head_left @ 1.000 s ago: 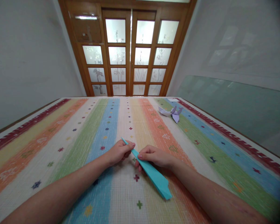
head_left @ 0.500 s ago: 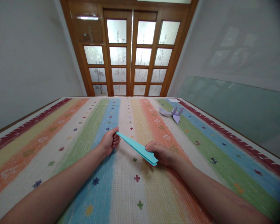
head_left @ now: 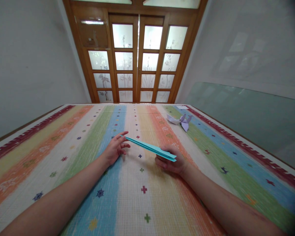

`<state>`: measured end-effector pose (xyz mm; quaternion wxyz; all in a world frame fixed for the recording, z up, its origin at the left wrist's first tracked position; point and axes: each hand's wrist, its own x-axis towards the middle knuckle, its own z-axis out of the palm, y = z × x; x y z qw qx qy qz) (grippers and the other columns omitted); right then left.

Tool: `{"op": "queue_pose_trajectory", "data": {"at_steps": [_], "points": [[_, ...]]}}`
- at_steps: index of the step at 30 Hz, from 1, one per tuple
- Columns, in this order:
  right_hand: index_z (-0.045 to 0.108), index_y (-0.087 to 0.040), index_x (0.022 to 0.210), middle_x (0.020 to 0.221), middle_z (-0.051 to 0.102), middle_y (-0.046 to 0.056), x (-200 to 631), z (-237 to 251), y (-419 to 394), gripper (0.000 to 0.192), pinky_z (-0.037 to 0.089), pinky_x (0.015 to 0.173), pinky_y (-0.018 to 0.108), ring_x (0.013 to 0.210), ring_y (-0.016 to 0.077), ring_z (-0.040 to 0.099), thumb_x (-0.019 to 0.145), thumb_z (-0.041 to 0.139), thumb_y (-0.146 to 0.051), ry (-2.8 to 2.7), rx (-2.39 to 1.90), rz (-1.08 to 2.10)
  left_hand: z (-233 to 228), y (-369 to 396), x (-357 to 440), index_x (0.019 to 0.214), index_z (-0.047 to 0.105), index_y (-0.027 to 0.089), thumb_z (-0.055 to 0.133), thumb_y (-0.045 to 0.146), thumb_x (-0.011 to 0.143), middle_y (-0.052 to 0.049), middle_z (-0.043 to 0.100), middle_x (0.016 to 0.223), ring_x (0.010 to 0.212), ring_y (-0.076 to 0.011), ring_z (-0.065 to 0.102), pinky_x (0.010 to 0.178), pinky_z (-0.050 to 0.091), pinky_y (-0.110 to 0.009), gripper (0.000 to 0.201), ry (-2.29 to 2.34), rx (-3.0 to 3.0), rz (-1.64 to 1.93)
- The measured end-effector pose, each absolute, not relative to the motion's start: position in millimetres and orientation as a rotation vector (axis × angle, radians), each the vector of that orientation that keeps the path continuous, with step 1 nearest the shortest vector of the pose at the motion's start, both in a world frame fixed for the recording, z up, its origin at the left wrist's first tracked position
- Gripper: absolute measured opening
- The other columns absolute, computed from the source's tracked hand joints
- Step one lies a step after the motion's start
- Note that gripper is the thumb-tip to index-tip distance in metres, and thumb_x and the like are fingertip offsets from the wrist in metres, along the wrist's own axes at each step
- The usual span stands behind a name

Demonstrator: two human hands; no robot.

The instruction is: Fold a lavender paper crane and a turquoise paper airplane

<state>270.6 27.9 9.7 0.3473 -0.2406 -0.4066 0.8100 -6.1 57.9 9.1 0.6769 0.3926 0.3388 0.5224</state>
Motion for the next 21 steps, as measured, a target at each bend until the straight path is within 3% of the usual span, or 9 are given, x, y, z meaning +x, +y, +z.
{"op": "queue_pose_trajectory", "data": {"at_steps": [4,12,17,21], "points": [[0.036,-0.023,0.044,0.039,0.033,-0.004,269.9,9.1,27.3,0.049,0.031,0.039,0.025,0.040,0.0122,0.040,0.075,0.064,-0.048,-1.044,-0.628,2.148,4.1,62.8,-11.7,0.102,0.065,0.015,0.083,0.035,0.073,0.000,0.062,0.070,0.061,-0.0128,0.064,0.042,0.045,-0.017,0.039,0.790,0.877,1.153],[0.034,-0.022,0.059,0.050,0.033,-0.007,267.2,17.4,35.2,0.055,0.022,0.037,0.022,0.040,0.0089,0.028,0.085,0.059,-0.064,-0.718,-0.616,1.859,0.4,67.1,-10.1,0.089,0.063,0.015,0.082,0.039,0.072,-0.002,0.067,0.079,0.055,-0.0084,0.059,0.046,0.049,-0.018,0.035,0.907,0.871,1.298],[0.038,-0.022,0.058,0.049,0.031,-0.007,267.9,13.1,39.9,0.053,0.022,0.039,0.024,0.041,0.0099,0.027,0.088,0.056,-0.063,-0.836,-0.886,1.232,-2.2,67.0,-7.6,0.090,0.059,0.017,0.081,0.044,0.072,-0.003,0.069,0.081,0.052,-0.0085,0.058,0.046,0.049,-0.019,0.039,1.040,0.991,1.399],[0.059,-0.021,0.076,0.068,0.056,0.000,271.3,17.4,36.4,0.031,0.041,0.058,0.029,0.063,0.0161,0.050,0.091,0.062,-0.048,-1.321,-1.044,0.444,-3.6,63.8,-3.4,0.084,0.057,0.017,0.079,0.044,0.074,0.000,0.067,0.070,0.049,-0.0096,0.058,0.044,0.047,-0.019,0.037,1.120,1.171,1.409]]}}
